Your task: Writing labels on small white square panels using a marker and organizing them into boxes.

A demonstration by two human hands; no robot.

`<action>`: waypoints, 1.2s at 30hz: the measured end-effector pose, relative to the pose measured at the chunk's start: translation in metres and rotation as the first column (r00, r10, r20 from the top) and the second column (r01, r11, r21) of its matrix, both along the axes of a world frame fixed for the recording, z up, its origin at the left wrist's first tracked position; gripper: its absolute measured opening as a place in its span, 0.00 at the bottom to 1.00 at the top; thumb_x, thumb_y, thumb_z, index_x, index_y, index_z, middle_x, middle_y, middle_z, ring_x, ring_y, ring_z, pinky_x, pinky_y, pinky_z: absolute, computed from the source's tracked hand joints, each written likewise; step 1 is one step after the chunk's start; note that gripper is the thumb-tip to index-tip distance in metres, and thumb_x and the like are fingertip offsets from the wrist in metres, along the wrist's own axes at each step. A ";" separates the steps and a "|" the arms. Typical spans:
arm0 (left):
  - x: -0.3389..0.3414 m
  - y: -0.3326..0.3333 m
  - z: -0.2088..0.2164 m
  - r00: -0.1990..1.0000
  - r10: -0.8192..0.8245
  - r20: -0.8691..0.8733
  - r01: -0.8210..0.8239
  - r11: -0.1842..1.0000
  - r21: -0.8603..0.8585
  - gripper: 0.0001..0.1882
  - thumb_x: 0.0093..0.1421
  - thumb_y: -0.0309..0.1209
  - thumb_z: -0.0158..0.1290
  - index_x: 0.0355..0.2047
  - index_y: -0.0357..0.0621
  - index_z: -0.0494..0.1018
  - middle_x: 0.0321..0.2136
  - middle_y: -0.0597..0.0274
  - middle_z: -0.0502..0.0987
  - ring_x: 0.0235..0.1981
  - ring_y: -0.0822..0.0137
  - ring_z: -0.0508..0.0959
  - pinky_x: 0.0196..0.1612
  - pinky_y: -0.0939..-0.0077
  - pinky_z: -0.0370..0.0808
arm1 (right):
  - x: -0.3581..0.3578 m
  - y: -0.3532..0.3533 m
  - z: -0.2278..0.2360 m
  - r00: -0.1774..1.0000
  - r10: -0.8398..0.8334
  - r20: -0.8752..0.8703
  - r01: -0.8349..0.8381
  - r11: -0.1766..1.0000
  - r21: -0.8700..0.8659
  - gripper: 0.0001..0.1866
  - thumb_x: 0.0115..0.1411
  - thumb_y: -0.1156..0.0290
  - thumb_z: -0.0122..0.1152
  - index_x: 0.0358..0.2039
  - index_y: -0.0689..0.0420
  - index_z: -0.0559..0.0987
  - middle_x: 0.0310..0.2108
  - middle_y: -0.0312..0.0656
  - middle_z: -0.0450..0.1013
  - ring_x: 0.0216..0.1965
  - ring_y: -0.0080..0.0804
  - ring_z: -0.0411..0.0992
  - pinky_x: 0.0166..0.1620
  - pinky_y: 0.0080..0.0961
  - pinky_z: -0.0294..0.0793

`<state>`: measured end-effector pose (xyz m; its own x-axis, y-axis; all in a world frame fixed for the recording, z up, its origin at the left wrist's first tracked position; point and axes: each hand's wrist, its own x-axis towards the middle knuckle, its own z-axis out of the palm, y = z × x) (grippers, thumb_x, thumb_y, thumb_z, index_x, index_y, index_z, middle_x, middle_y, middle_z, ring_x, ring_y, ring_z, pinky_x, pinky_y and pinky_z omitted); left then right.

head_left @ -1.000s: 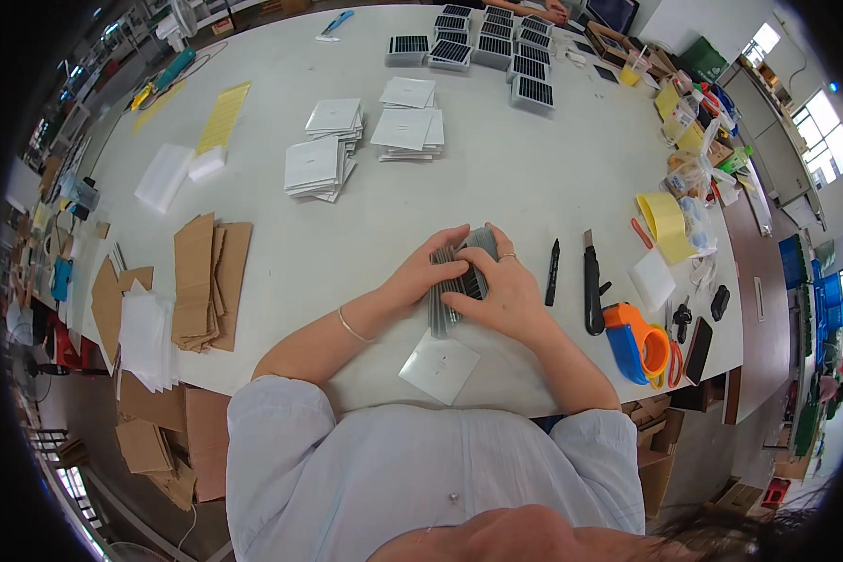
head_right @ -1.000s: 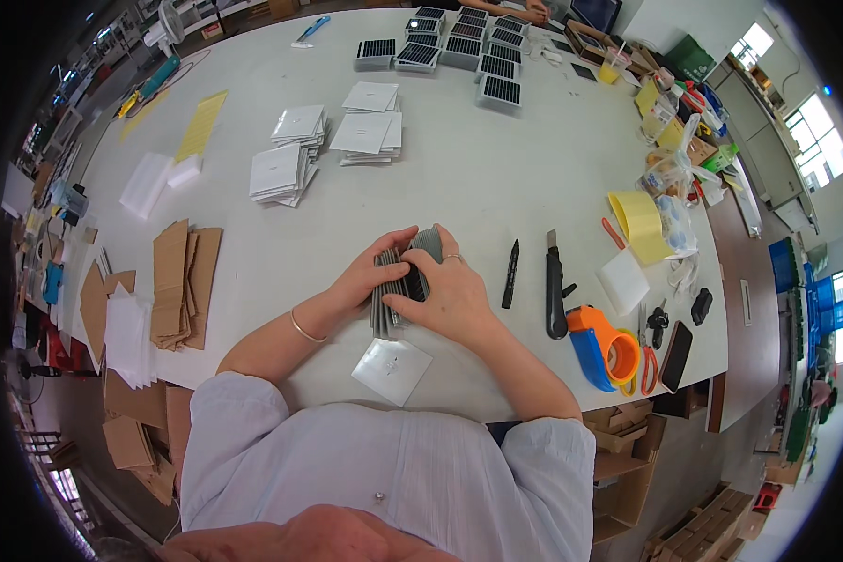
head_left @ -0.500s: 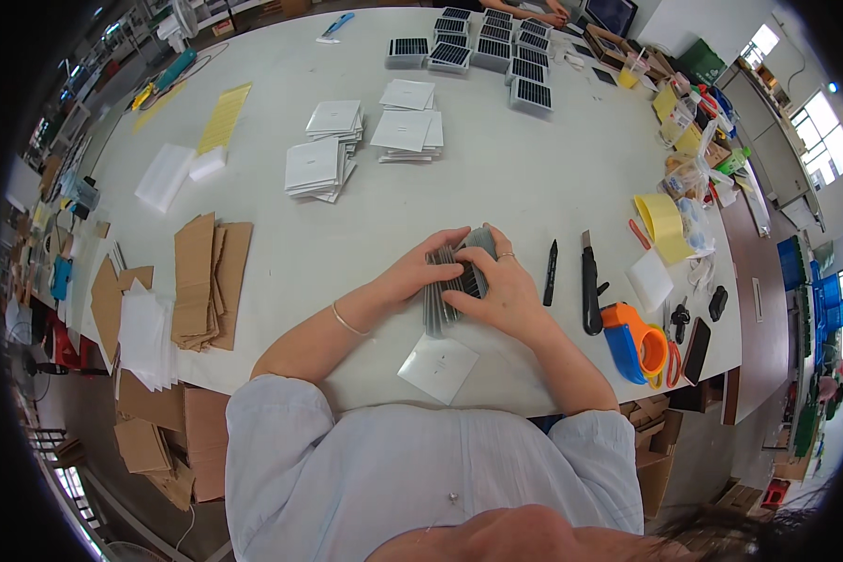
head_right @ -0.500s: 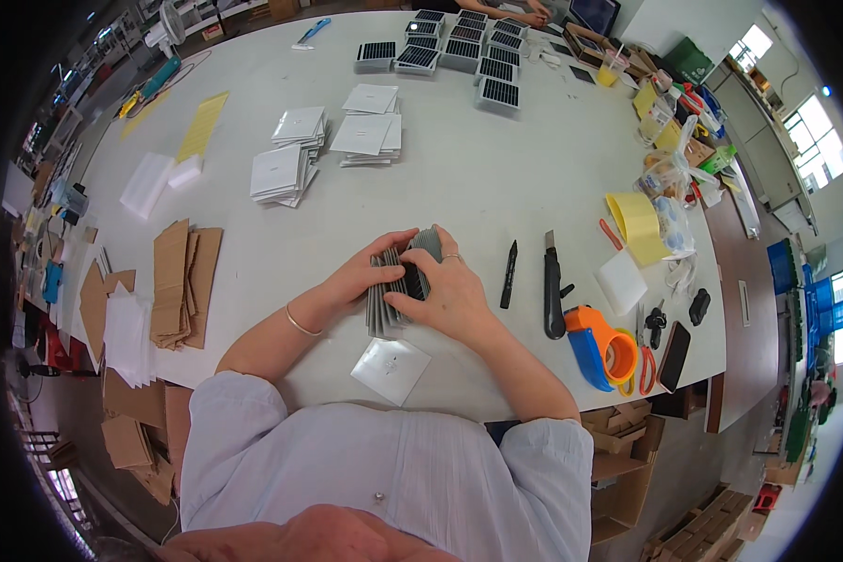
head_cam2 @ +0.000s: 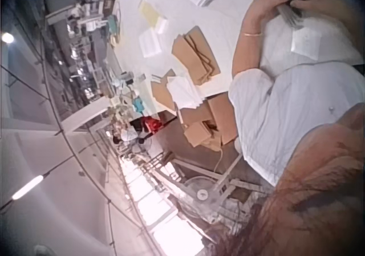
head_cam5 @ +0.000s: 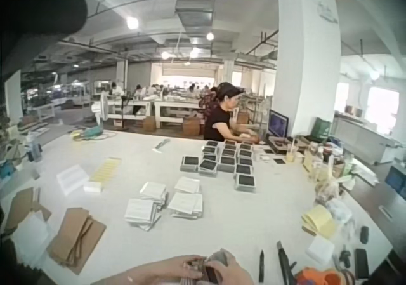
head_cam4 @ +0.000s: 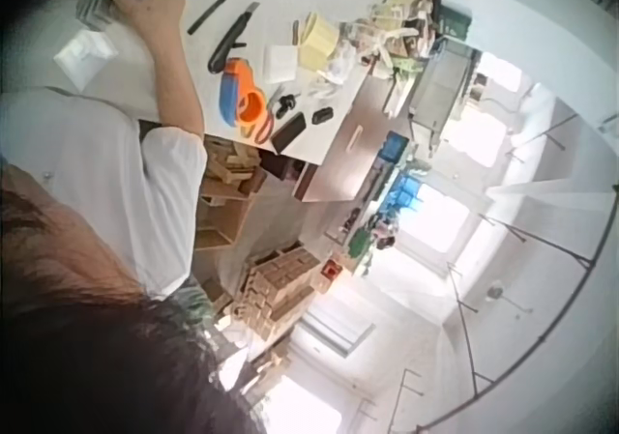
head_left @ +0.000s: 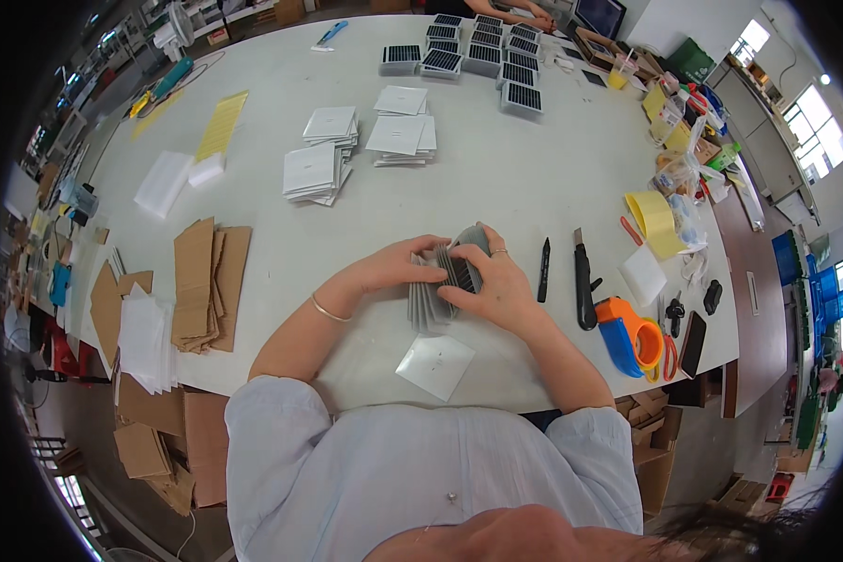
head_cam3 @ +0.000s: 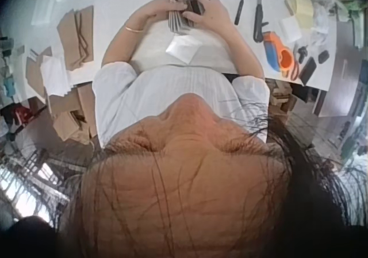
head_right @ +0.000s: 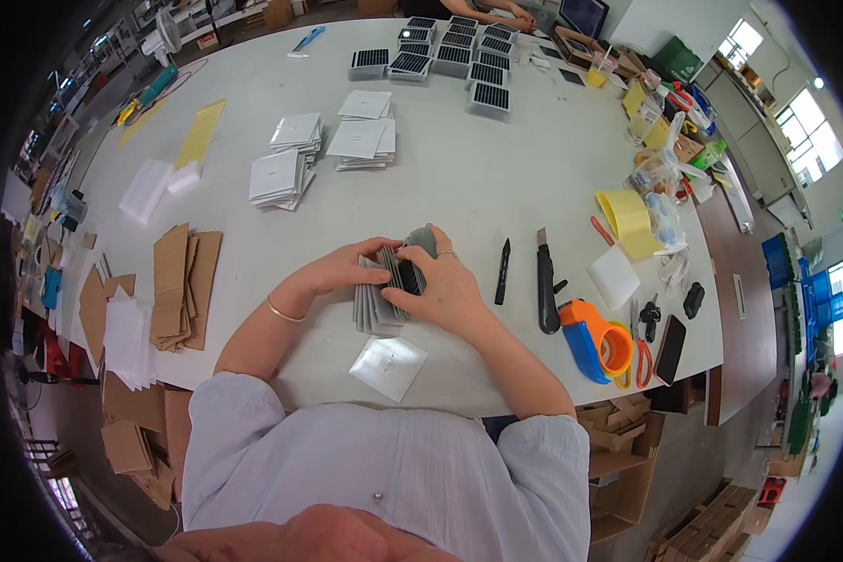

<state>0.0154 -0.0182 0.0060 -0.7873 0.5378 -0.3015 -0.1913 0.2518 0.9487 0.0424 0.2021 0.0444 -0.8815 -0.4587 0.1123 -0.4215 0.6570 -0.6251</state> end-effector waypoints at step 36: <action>-0.036 0.017 -0.011 0.857 -0.339 -0.389 0.331 0.939 -0.090 0.60 0.42 0.20 0.66 0.69 0.54 0.40 0.60 0.51 0.59 0.62 0.54 0.59 0.65 0.64 0.55 | 0.054 0.008 -0.067 0.977 -0.211 0.038 0.211 0.915 -0.343 0.53 0.43 0.66 0.73 0.65 0.56 0.50 0.53 0.54 0.66 0.52 0.46 0.68 0.55 0.35 0.67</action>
<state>-0.0206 -0.0016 -0.0049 -0.6155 0.7879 -0.0189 0.2950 0.2525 0.9215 0.0964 0.2105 -0.0230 -0.9536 -0.1952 0.2291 -0.2963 0.4761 -0.8280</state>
